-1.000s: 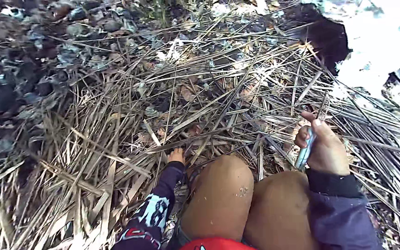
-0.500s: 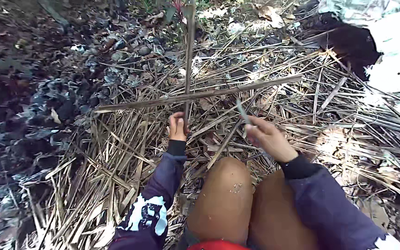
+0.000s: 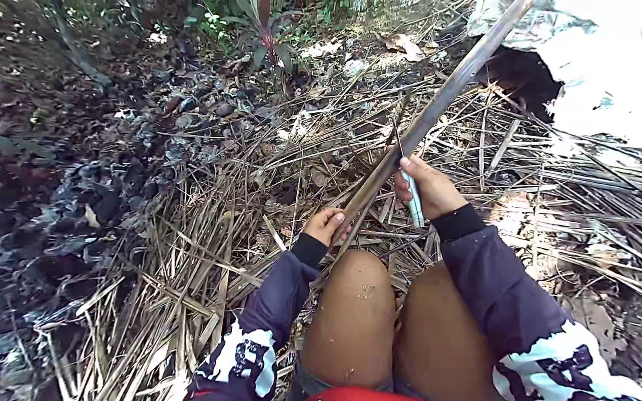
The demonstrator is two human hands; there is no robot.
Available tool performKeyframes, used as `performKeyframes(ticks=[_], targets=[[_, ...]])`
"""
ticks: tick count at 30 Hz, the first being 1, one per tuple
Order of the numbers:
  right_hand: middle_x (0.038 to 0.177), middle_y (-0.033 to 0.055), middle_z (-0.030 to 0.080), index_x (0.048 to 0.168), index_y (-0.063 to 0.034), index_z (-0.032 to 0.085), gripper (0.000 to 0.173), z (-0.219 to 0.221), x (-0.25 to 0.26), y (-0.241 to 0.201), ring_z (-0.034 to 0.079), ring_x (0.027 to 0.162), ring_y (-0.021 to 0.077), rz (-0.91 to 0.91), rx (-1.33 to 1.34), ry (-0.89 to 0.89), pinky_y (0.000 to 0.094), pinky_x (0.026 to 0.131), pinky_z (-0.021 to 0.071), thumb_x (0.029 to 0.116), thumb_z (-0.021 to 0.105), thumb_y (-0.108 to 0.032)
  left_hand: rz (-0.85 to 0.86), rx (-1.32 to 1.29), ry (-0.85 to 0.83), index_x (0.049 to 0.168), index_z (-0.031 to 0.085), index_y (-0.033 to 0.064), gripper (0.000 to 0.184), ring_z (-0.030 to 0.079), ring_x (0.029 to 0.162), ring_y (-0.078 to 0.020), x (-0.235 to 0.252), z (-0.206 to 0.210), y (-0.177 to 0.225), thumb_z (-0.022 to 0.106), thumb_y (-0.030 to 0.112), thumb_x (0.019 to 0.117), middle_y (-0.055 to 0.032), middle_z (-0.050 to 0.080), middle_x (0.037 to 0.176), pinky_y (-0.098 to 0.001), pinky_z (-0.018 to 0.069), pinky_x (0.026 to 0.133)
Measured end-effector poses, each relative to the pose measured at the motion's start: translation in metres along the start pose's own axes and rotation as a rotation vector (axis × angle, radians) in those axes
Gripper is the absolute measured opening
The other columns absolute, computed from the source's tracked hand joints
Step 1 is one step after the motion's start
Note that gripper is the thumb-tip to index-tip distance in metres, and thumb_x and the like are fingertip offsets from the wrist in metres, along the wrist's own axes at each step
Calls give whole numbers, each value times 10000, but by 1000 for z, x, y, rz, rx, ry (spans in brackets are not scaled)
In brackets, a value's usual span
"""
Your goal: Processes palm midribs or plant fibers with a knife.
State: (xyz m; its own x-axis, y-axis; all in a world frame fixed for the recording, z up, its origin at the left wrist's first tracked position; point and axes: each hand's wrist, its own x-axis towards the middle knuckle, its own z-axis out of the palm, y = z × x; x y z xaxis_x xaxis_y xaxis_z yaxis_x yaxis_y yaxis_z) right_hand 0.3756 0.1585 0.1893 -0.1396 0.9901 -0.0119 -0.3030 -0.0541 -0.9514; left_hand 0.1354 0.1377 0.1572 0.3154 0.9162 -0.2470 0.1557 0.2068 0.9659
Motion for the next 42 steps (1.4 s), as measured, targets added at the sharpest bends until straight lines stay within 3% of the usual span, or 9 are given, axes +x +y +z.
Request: performKeyframes(ticks=[6, 12, 18, 20, 22, 26, 31, 35, 42], targets=[[630, -62, 486, 1448, -76, 438, 397, 32, -28, 15, 447, 479, 11, 142, -145, -192, 170, 473, 415, 1062, 461, -167, 258, 338, 212, 1182, 664, -53, 235, 671, 741, -198, 0, 29, 29, 560, 108, 1047, -158, 701, 905, -410, 573, 756], [603, -78, 449, 1472, -109, 455, 419, 26, -30, 10, 410, 452, -6, -23, -247, -283, 153, 433, 371, 1058, 457, -168, 241, 254, 244, 1130, 638, -61, 263, 522, 517, -87, -6, 42, 49, 453, 122, 1094, -62, 586, 685, -271, 496, 542], [593, -121, 470, 1192, -128, 591, 213, 6, -32, 7, 413, 477, -42, -81, -310, -458, 138, 469, 358, 1017, 496, -203, 15, -416, -404, 927, 567, 101, 295, 423, 380, 35, 0, 9, 49, 328, 155, 1089, 103, 439, 491, -116, 366, 389], [622, -113, 494, 1369, -79, 566, 382, 3, -32, 9, 417, 497, -52, -91, -342, -484, 129, 488, 365, 1006, 498, -175, -88, -647, -757, 883, 611, 153, 225, 482, 390, 34, 10, -2, 38, 434, 188, 1017, 119, 489, 499, -113, 392, 389], [721, -40, 565, 1438, -64, 538, 432, 7, -35, 10, 470, 557, 4, -143, -607, -341, 193, 539, 425, 1025, 519, -191, -154, -681, -807, 872, 598, 155, 218, 500, 391, 29, 18, -5, 31, 426, 170, 1005, 114, 508, 503, -112, 404, 385], [1044, 271, 712, 1497, -132, 527, 451, 5, -26, -2, 684, 893, 475, -106, -1061, 149, 706, 806, 489, 1069, 537, -273, -190, -332, -547, 943, 551, 124, 317, 441, 381, 35, 18, -13, 15, 259, 130, 1065, 123, 469, 493, -116, 369, 381], [1394, 293, 572, 1566, -136, 419, 498, -66, -7, -51, 543, 1270, 526, 105, -1091, 520, 727, 1037, 369, 1097, 459, -298, -168, 254, -289, 1138, 586, 13, 262, 432, 495, 24, 9, -67, -35, 363, 145, 1097, 80, 519, 684, -143, 383, 478], [1376, 265, 597, 1562, -193, 434, 491, -98, -9, -69, 558, 1267, 496, 261, -1190, 594, 714, 1026, 381, 1092, 464, -331, -145, 388, -272, 1149, 575, -19, 260, 438, 523, 45, 23, -121, -83, 369, 122, 1076, 86, 514, 706, -129, 387, 509], [1438, 275, 546, 1569, -171, 420, 499, -158, -22, -96, 508, 1315, 518, 291, -1184, 860, 741, 1033, 350, 1091, 450, -311, -244, 677, -200, 1240, 556, -144, 324, 553, 812, -212, 30, -202, -141, 397, 94, 1090, -223, 603, 971, -407, 478, 819]])
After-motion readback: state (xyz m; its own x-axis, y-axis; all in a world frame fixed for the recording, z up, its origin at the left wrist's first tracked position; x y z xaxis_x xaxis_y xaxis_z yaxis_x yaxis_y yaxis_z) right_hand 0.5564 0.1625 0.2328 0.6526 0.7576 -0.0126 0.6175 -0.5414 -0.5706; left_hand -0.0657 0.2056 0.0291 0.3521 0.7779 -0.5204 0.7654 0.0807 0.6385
